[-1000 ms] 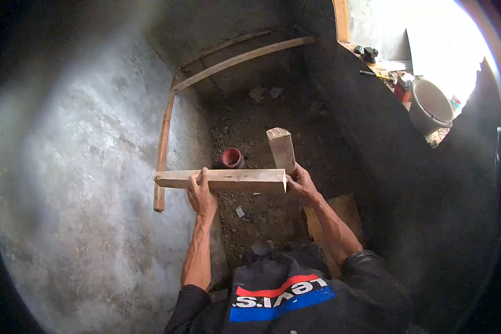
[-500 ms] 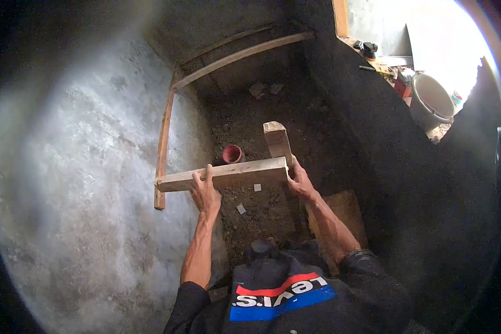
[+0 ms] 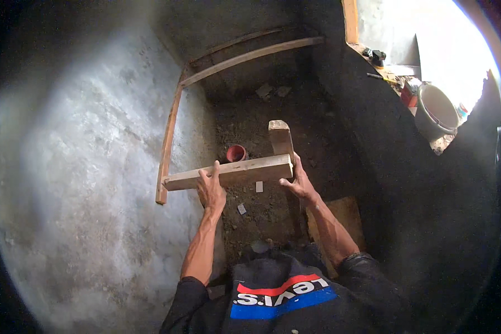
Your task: The person assembles a wooden structure by positioning two pieces of wood and securing them with a nail using a hammer.
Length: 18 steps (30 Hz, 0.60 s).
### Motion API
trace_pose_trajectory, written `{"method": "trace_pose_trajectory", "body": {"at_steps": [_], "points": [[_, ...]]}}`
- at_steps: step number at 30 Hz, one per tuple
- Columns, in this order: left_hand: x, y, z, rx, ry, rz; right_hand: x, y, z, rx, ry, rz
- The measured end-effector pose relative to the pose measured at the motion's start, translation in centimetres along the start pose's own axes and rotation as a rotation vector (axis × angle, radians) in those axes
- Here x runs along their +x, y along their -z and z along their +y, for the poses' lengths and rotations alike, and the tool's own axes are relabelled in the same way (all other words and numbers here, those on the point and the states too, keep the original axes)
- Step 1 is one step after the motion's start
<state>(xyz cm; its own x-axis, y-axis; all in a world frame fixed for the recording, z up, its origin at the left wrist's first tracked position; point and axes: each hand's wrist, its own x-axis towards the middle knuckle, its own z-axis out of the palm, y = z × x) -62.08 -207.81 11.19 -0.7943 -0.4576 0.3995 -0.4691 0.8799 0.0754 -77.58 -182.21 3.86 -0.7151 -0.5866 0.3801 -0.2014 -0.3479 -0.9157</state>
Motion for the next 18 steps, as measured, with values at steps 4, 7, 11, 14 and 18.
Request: {"method": "trace_pose_trajectory", "body": {"at_steps": [4, 7, 11, 14, 18], "points": [[-0.1, -0.4, -0.4, -0.006, -0.019, -0.002, -0.2, 0.6, 0.9, -0.02, 0.006, 0.002], [0.2, -1.9, -0.5, -0.064, -0.095, 0.09, 0.0, 1.6, 2.4, -0.105, 0.004, 0.067], [-0.2, -0.9, 0.1, -0.064, -0.04, 0.06, -0.2, -0.3, -1.4, 0.023, -0.065, 0.077], [0.0, -1.2, 0.0, -0.066, -0.014, -0.01, 0.0, 0.3, -0.6, -0.065, -0.091, 0.105], [-0.3, -1.7, -0.4, -0.129, -0.007, 0.09, -0.6, 0.7, -0.1, -0.137, -0.075, 0.109]]}}
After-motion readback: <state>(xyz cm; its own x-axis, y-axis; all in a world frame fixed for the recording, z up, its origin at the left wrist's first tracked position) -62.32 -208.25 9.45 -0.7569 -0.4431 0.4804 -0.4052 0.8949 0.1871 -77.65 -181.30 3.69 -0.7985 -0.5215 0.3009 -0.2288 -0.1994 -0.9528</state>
